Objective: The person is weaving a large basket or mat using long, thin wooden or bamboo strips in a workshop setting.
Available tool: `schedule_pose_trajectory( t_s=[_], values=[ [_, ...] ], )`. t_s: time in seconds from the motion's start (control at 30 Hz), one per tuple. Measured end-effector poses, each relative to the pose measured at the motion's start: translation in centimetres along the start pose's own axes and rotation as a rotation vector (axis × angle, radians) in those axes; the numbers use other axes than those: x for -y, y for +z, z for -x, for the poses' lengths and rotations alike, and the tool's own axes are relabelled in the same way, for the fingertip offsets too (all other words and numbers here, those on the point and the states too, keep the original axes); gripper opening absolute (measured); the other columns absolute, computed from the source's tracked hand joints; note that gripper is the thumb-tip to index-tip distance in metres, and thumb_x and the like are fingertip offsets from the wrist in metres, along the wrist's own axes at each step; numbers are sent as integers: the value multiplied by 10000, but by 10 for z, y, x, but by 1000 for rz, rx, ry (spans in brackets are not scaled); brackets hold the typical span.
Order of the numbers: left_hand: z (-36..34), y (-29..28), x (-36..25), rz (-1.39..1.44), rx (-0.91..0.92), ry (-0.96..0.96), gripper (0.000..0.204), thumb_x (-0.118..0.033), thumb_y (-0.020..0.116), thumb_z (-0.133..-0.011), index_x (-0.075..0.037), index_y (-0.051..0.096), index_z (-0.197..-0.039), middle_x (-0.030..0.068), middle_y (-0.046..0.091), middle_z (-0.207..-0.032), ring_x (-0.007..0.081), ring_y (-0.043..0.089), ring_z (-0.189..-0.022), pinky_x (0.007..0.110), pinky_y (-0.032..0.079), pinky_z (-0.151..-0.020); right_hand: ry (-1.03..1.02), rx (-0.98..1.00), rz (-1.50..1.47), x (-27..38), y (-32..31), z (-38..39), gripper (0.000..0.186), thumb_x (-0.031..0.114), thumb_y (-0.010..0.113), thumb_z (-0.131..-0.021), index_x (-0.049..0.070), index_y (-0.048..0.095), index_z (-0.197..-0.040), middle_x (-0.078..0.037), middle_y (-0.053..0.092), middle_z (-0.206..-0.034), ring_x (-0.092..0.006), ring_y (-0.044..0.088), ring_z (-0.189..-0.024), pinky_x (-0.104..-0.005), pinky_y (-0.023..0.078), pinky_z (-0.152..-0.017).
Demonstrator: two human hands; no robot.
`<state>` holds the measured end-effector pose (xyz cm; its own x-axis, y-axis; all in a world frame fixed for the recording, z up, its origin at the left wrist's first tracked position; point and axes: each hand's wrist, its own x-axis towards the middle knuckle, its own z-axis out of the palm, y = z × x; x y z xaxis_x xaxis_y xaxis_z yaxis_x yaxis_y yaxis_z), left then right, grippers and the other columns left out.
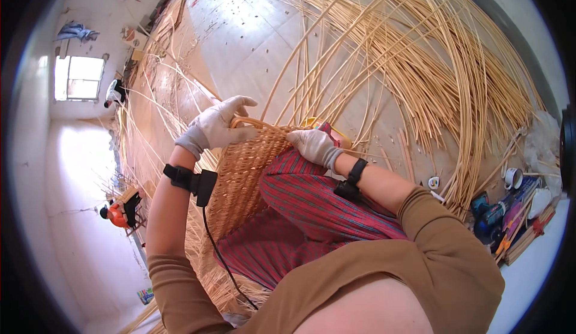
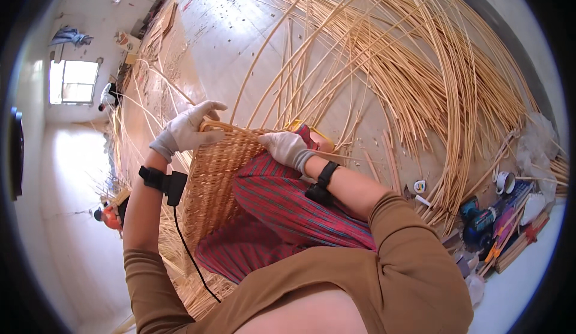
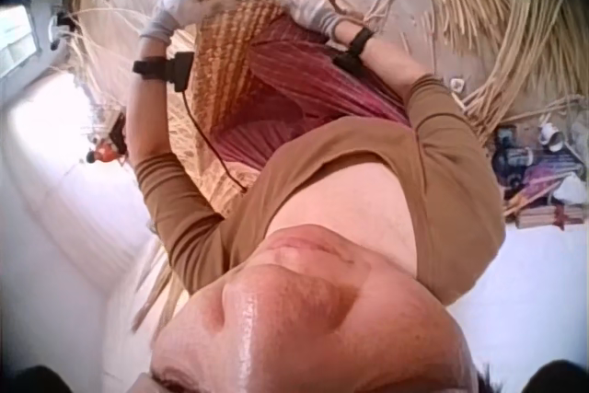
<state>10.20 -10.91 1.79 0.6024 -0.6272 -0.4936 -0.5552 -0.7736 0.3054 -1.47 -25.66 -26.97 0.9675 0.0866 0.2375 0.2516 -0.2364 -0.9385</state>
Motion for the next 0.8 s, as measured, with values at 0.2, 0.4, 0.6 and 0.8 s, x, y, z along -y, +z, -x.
schedule_pose_trajectory(
  t_s=[0.2,0.4,0.6,0.8],
  values=[
    [-1,5,5,31,-16,22,620,-354,805,-851,-116,585,-1379,122,647,-1128,243,645,-1040,360,523,-931,208,98,-64,4,-2,-5,465,522,440,-1050,163,735,-1049,-157,727,-929,-378,707,-870,-460,546,-740],
    [4,6,1,-12,-85,55,510,-380,807,-851,-107,639,-1248,93,675,-1056,214,662,-998,356,532,-894,237,79,-38,12,-2,-2,487,538,404,-1051,163,715,-1037,-168,723,-908,-400,695,-873,-476,543,-734],
    [5,6,-9,-95,-97,58,463,-507,709,-902,-105,691,-1133,147,685,-1089,310,680,-1045,396,535,-915,242,101,-54,6,0,-4,485,531,398,-1054,157,704,-1030,-174,720,-906,-407,692,-881,-486,537,-750],
    [-7,19,-35,-467,-85,-270,302,-419,563,-988,-206,761,-1073,113,709,-1095,301,687,-1024,398,555,-862,118,24,10,3,10,-5,395,419,456,-1057,116,709,-1061,-198,713,-1006,-413,677,-993,-476,544,-813]
  ],
)
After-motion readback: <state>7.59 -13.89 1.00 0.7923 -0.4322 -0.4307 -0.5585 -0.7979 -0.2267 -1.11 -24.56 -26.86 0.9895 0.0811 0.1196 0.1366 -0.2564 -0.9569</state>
